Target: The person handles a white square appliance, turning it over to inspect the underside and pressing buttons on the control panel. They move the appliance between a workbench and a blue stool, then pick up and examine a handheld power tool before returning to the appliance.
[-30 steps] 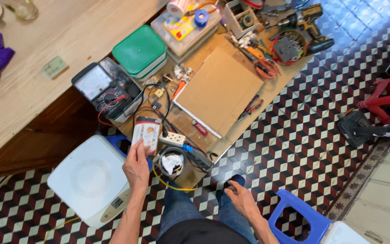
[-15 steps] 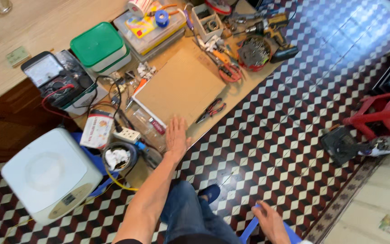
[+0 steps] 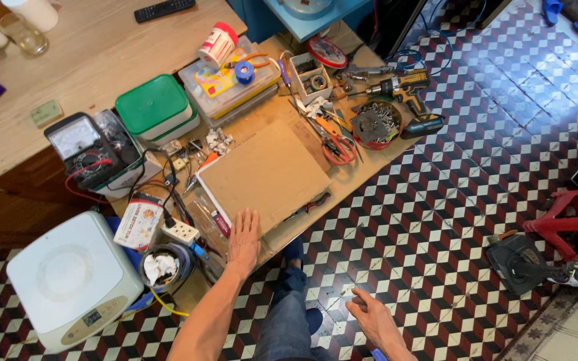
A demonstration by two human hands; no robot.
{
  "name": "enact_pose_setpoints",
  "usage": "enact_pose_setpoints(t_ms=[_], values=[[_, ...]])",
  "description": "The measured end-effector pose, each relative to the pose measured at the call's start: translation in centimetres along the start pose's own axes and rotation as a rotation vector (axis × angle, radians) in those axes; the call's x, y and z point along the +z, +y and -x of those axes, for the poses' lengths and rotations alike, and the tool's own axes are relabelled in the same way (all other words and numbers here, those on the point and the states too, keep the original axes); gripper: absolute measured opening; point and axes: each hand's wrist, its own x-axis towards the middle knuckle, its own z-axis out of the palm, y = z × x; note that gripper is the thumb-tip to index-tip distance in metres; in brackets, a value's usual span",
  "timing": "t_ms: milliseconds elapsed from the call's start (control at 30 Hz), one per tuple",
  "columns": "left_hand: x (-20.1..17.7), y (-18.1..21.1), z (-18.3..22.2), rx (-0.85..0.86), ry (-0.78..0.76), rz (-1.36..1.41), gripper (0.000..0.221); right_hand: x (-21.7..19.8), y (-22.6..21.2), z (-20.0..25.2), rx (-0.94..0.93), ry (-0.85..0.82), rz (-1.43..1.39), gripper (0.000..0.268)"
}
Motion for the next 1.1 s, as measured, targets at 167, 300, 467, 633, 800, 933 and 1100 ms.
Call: enact_pose_setpoints(t_ms=[167, 300, 467, 633, 800, 933, 1100], values=[[-1.2, 2.3, -1.5, -0.171, -0.090, 0.013, 0.090, -3.8, -5.4, -1.6, -0.096, -0.027, -0.035, 0.064], [-2.7, 10.6, -8.3, -0.302, -0.182, 0.877, 0.094, -11.2, -13.0, -0.9, -0.399, 0.211, -0.085, 0.077], [-5.6, 27.3, -13.6, -0.621, -0.722, 1.991, 0.095, -19.7, -17.6, 4.1, -0.671, 0.625, -0.228, 0.072], [-10.1, 42.7, -13.0, -0.462, -1.074, 2.032, 0.093, -21.9, -12.5, -1.0, -0.526, 0.708, -0.117, 0.069], [-12.5, 49.5, -11.7, -0.221, -1.257, 1.622, 0.087, -25.3, 2.0, -8.3, 0.100, 0.680, -1.282, 0.078], [-8.5, 54.5, -12.4, 0.543, -0.913, 0.950, 0.070, -27.3, 5.3, -10.3, 0.030, 0.627, -1.798, 0.075], [1.3, 58.9, -17.3, 0.955, -0.296, 0.280, 0.055, -34.1, 6.5, -9.9, -0.254, 0.334, -2.145, 0.075]])
